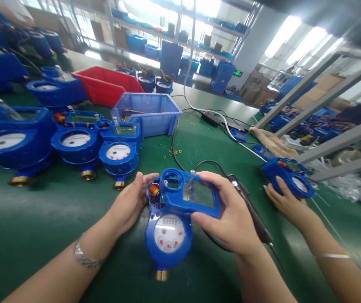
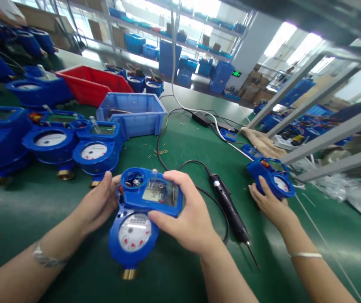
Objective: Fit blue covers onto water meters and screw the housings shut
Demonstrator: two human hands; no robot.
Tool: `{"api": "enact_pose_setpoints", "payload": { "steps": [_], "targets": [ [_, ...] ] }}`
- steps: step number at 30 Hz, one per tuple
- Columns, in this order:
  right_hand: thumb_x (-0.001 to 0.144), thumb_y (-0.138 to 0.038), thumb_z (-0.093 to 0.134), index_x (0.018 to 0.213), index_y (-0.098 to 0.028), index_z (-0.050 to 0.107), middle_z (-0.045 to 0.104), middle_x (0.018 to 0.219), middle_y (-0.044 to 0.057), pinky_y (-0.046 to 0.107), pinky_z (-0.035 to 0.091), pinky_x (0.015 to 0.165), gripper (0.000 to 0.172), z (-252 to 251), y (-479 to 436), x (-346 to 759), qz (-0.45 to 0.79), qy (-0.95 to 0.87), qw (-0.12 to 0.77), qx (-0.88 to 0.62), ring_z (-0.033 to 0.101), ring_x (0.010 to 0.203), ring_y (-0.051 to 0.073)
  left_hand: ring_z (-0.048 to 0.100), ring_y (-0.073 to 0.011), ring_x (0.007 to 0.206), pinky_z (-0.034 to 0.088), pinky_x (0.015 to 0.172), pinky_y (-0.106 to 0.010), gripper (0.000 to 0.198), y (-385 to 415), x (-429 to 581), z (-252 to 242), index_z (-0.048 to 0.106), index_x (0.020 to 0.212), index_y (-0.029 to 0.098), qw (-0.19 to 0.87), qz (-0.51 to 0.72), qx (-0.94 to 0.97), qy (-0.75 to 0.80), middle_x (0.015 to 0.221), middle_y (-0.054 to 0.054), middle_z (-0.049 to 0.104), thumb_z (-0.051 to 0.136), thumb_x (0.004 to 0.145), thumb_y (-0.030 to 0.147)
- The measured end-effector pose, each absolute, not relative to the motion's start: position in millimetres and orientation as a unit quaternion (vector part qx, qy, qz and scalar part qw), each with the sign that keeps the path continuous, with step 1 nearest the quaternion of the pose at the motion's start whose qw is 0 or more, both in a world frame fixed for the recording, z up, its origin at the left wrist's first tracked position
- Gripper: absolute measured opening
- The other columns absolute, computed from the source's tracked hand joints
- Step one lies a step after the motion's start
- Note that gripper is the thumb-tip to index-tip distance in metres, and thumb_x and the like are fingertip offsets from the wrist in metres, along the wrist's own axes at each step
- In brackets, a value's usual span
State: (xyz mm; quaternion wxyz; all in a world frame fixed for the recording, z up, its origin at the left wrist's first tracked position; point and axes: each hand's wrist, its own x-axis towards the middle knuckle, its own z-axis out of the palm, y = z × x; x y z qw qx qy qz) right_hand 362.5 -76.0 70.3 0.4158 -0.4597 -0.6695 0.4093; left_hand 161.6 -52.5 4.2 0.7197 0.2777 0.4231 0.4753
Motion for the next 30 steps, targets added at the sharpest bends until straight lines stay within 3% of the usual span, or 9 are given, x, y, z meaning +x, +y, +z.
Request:
{"api": "enact_pose_setpoints", "payload": {
  "steps": [4, 7, 20, 24, 30],
  "targets": [
    [0.07, -0.031, 0.074, 0.114, -0.022, 0.048, 0.049, 0.121, 0.007, 0.035, 0.034, 0.101, 0.052, 67, -59, 349, 0.331, -0.774, 0.339, -0.42, 0.043, 0.118, 0.022, 0.055, -0.0308, 0.111, 0.043, 0.095, -0.044, 0.055, -55, 163, -5, 0.065, 0.092, 0.017, 0.772, 0.471, 0.219, 0.366, 0.096, -0.008, 0.071, 0.052, 0.072, 0.068],
    [0.071, -0.031, 0.073, 0.116, -0.023, 0.046, 0.048, 0.122, 0.007, 0.035, 0.034, 0.1, 0.053, 62, -53, 342, 0.323, -0.791, 0.321, -0.409, 0.043, 0.118, 0.021, 0.053, -0.0316, 0.114, 0.042, 0.096, -0.045, 0.056, -57, 164, -5, 0.066, 0.087, 0.018, 0.772, 0.48, 0.2, 0.365, 0.095, -0.008, 0.071, 0.052, 0.07, 0.07],
    [0.07, -0.027, 0.072, 0.117, -0.022, 0.051, 0.05, 0.12, 0.009, 0.04, 0.039, 0.098, 0.051, 64, -50, 343, 0.318, -0.798, 0.268, -0.436, 0.047, 0.113, 0.025, 0.054, -0.0308, 0.112, 0.041, 0.097, -0.043, 0.061, -60, 161, -12, 0.062, 0.106, 0.019, 0.754, 0.493, 0.286, 0.325, 0.111, -0.009, 0.065, 0.045, 0.075, 0.069],
    [0.069, -0.025, 0.072, 0.12, -0.021, 0.054, 0.049, 0.123, 0.009, 0.039, 0.041, 0.097, 0.054, 69, -50, 344, 0.312, -0.804, 0.227, -0.453, 0.047, 0.113, 0.025, 0.053, -0.0318, 0.113, 0.04, 0.097, -0.043, 0.06, -61, 156, -17, 0.057, 0.115, 0.02, 0.73, 0.48, 0.363, 0.323, 0.115, -0.01, 0.063, 0.054, 0.074, 0.063],
    [0.068, -0.023, 0.073, 0.122, -0.02, 0.054, 0.048, 0.124, 0.01, 0.039, 0.041, 0.097, 0.058, 72, -51, 344, 0.304, -0.809, 0.202, -0.461, 0.047, 0.113, 0.025, 0.052, -0.0357, 0.113, 0.039, 0.096, -0.046, 0.077, -60, 155, -9, 0.049, 0.118, 0.016, 0.725, 0.449, 0.4, 0.335, 0.12, -0.015, 0.058, 0.068, 0.061, 0.063]
  ]
}}
